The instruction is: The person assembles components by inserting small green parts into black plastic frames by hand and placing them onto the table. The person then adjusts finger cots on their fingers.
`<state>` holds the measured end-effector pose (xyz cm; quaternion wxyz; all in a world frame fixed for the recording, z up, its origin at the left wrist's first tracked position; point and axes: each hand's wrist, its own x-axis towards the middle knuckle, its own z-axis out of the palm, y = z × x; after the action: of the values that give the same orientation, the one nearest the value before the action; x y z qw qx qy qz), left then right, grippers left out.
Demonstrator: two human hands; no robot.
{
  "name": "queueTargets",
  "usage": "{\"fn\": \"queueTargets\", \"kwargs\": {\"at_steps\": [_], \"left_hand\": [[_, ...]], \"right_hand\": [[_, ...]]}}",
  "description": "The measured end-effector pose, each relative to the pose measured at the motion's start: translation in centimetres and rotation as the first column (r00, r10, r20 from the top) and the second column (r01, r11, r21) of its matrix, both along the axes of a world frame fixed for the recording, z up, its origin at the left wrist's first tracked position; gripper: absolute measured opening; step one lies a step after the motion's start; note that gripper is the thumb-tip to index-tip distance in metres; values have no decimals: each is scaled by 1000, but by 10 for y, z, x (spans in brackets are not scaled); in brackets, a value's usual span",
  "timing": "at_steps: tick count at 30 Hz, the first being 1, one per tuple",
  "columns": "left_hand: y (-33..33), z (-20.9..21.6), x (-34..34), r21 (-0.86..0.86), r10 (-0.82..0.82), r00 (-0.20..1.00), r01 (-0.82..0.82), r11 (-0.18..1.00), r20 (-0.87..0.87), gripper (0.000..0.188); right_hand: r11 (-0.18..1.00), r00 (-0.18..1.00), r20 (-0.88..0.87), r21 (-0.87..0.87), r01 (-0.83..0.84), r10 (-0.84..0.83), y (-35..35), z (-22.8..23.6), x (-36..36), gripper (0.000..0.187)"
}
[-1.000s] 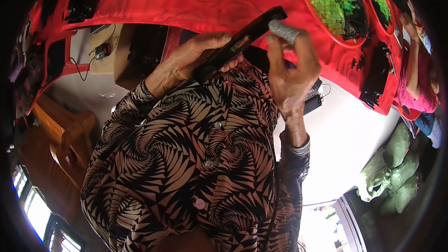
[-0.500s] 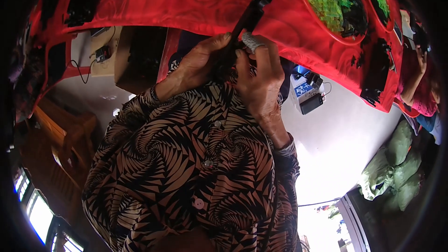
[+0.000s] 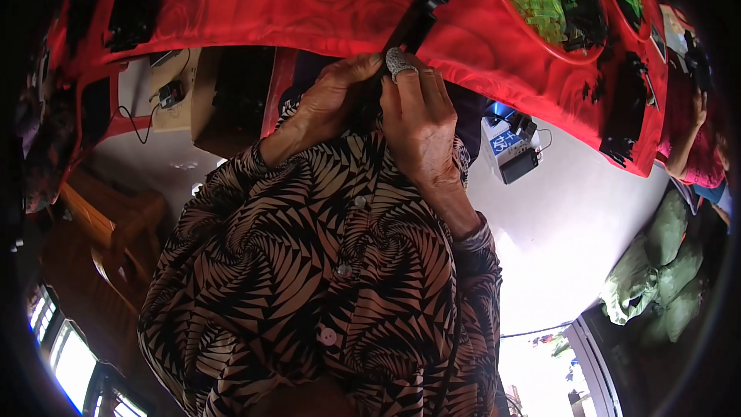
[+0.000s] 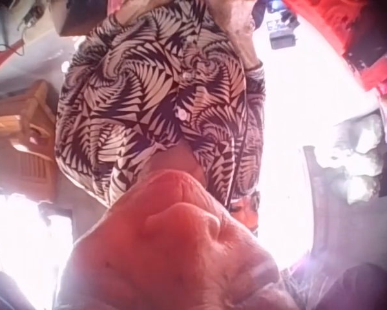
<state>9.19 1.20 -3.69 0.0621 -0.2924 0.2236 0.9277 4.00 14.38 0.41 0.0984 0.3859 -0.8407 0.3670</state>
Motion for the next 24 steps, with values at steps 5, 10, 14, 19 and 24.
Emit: {"fn": "queueTargets", "kwargs": {"at_steps": [5, 10, 14, 19, 24], "left_hand": [[-1, -3, -1, -58, 39, 998, -41, 997, -42, 13], [-2, -3, 0, -105, -38, 998, 33, 994, -46, 18], [1, 10, 3, -97, -93, 996, 90, 991, -17, 25], [1, 4, 5, -98, -46, 999, 48, 994, 24, 28], [-6, 5, -4, -128, -163, 987, 161, 979, -10, 30]], "right_hand": [[998, 993, 108, 36, 52, -55, -6, -2, 4, 33], [998, 995, 79, 2, 65, -65, -4, -7, 5, 31], [997, 995, 80, -32, 70, -67, -2, -10, 6, 33], [994, 974, 217, -65, 87, -71, -3, 0, 5, 26], [997, 959, 283, -58, 42, -23, 7, 3, -17, 22]]}}
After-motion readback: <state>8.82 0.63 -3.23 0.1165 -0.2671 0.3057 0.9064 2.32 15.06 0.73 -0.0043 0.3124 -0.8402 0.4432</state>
